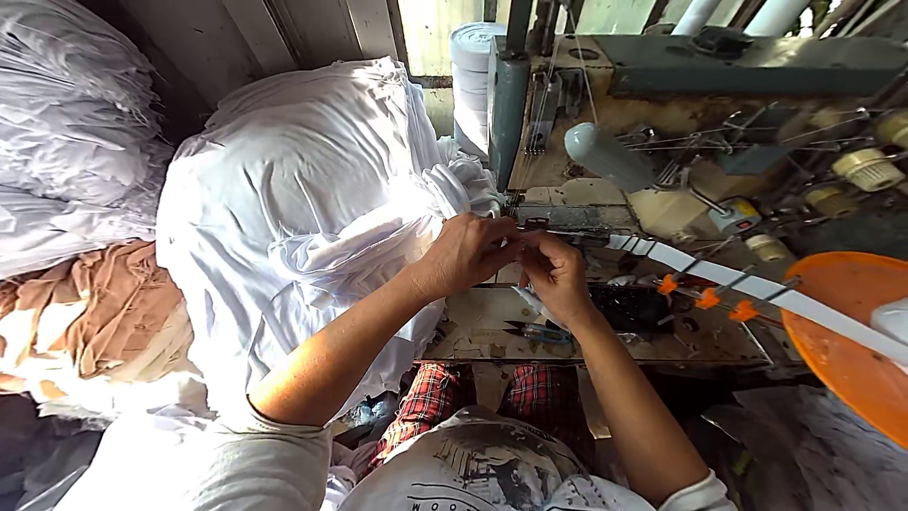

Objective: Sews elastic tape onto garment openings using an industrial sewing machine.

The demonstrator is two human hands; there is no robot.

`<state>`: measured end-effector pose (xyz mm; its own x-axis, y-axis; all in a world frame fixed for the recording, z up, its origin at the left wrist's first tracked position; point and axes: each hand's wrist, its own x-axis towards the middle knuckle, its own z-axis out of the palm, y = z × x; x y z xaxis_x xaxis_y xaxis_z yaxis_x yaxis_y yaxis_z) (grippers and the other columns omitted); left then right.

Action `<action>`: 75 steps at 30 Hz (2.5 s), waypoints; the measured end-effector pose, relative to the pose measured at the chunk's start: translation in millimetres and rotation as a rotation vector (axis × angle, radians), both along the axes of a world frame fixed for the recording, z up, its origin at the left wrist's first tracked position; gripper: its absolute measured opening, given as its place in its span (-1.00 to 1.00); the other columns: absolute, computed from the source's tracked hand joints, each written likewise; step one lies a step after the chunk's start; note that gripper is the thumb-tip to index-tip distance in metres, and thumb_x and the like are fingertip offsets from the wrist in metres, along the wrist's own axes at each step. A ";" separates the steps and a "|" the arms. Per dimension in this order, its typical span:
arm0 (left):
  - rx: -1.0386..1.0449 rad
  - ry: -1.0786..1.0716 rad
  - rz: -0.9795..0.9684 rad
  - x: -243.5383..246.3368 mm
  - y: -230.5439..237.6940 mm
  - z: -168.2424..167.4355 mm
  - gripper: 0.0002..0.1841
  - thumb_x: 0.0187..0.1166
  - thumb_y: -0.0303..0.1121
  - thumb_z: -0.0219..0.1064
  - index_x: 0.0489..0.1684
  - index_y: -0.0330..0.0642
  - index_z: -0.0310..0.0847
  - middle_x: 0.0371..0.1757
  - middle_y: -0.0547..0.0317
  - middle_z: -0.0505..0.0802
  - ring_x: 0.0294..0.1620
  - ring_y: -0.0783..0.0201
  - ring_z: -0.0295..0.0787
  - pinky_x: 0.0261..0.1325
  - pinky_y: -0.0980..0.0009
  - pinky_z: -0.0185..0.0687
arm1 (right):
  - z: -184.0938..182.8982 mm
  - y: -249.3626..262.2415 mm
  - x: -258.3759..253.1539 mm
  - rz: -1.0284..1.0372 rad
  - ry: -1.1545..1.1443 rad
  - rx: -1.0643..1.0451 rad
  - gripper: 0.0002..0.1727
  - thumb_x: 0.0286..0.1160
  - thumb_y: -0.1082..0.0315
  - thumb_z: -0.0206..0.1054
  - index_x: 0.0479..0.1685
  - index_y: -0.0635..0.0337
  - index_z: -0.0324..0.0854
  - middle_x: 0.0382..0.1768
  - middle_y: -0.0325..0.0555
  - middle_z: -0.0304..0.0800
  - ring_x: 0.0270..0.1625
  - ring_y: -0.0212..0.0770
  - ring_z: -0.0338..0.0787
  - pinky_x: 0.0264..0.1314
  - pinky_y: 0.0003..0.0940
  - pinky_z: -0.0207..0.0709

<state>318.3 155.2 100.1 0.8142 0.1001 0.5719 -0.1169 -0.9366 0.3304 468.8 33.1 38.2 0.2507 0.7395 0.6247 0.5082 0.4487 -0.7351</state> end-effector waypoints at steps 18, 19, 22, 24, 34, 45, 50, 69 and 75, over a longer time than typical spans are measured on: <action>0.681 0.151 0.142 -20.9 5.8 -37.0 -0.66 0.61 -0.53 0.09 0.14 -0.25 0.78 0.18 -0.08 0.86 0.26 -0.07 0.72 0.10 0.07 0.54 | -40.1 -17.4 -20.6 -0.073 -0.021 0.121 -0.83 0.59 0.50 0.32 -0.21 0.48 0.75 -0.09 0.09 0.85 -0.35 -0.48 0.81 -0.28 -0.66 0.73; 0.686 0.155 0.149 -22.5 5.8 -39.1 -0.65 0.63 -0.54 0.06 0.18 -0.28 0.77 0.25 -0.08 0.86 0.42 -0.07 0.70 0.30 0.04 0.54 | -40.6 -18.6 -20.3 -0.087 -0.034 0.121 -0.83 0.59 0.50 0.32 -0.21 0.47 0.76 -0.06 0.10 0.86 -0.34 -0.48 0.82 -0.27 -0.66 0.73; 0.667 0.143 0.146 -20.4 8.6 -42.8 -0.64 0.60 -0.56 0.05 0.18 -0.35 0.75 0.31 -0.13 0.84 0.47 -0.08 0.70 0.44 0.01 0.53 | -42.8 -17.8 -17.7 -0.093 -0.020 0.115 -0.84 0.57 0.51 0.33 -0.21 0.47 0.78 -0.06 0.11 0.87 -0.33 -0.48 0.82 -0.26 -0.67 0.73; 0.642 0.145 0.135 -17.4 11.7 -41.5 -0.65 0.60 -0.54 0.07 0.17 -0.35 0.75 0.31 -0.14 0.83 0.46 -0.10 0.70 0.46 -0.02 0.51 | -42.7 -12.9 -16.4 -0.100 -0.007 0.114 -0.84 0.57 0.52 0.33 -0.20 0.48 0.77 -0.07 0.11 0.87 -0.35 -0.48 0.82 -0.27 -0.66 0.73; 0.441 0.068 -0.049 -13.8 27.9 -34.4 -0.72 0.45 -0.52 0.23 -0.03 -0.23 0.86 0.08 0.04 0.91 0.16 0.08 0.83 0.15 0.17 0.66 | -35.2 11.0 -1.3 -0.123 0.030 0.040 -0.84 0.57 0.52 0.33 -0.10 0.40 0.81 0.04 0.02 0.89 -0.50 -0.53 0.74 -0.48 -0.63 0.69; 0.354 0.137 0.224 7.1 30.5 -36.3 -0.63 0.72 -0.31 0.09 0.12 -0.37 0.79 0.26 -0.17 0.85 0.33 -0.08 0.79 0.26 0.00 0.63 | -50.0 -31.9 -22.3 -0.352 -0.318 0.058 -0.73 0.62 0.37 0.32 0.03 0.41 0.80 0.15 0.26 0.80 -0.27 -0.31 0.80 -0.26 -0.56 0.67; 0.188 0.209 0.447 10.3 18.5 -37.0 -0.46 0.78 -0.06 0.10 0.36 -0.39 0.66 0.45 -0.21 0.74 0.56 -0.17 0.59 0.55 -0.10 0.42 | -82.4 -57.2 -36.6 -0.384 -0.443 -0.107 -0.77 0.54 0.35 0.31 -0.18 0.28 0.87 -0.02 0.06 0.91 0.00 -0.11 0.91 0.04 -0.33 0.78; -0.029 -0.061 0.249 -264.7 68.7 83.4 -0.79 0.59 -0.19 0.32 0.08 0.08 0.75 -0.14 0.56 0.85 -0.17 0.76 0.72 -0.07 0.71 0.66 | -89.9 -59.1 -40.6 -0.404 -0.558 -0.275 -0.73 0.49 0.37 0.35 -0.03 0.37 0.84 0.02 0.23 0.86 0.12 0.27 0.83 0.17 0.17 0.68; 0.086 0.056 0.880 -307.5 122.3 122.7 -0.66 0.67 -0.23 0.17 0.04 -0.33 0.73 -0.11 -0.33 0.82 -0.11 -0.22 0.76 0.00 -0.32 0.50 | -70.0 -26.7 -69.7 -0.164 -0.333 -0.141 -0.74 0.50 0.39 0.34 -0.05 0.41 0.82 0.03 0.19 0.86 0.12 0.05 0.86 0.23 -0.11 0.72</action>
<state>10.8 277.6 222.8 0.4894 0.6617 0.5681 0.6718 -0.7014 0.2382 399.1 6.4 -31.8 0.1737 0.7905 0.5873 0.7857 0.2483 -0.5666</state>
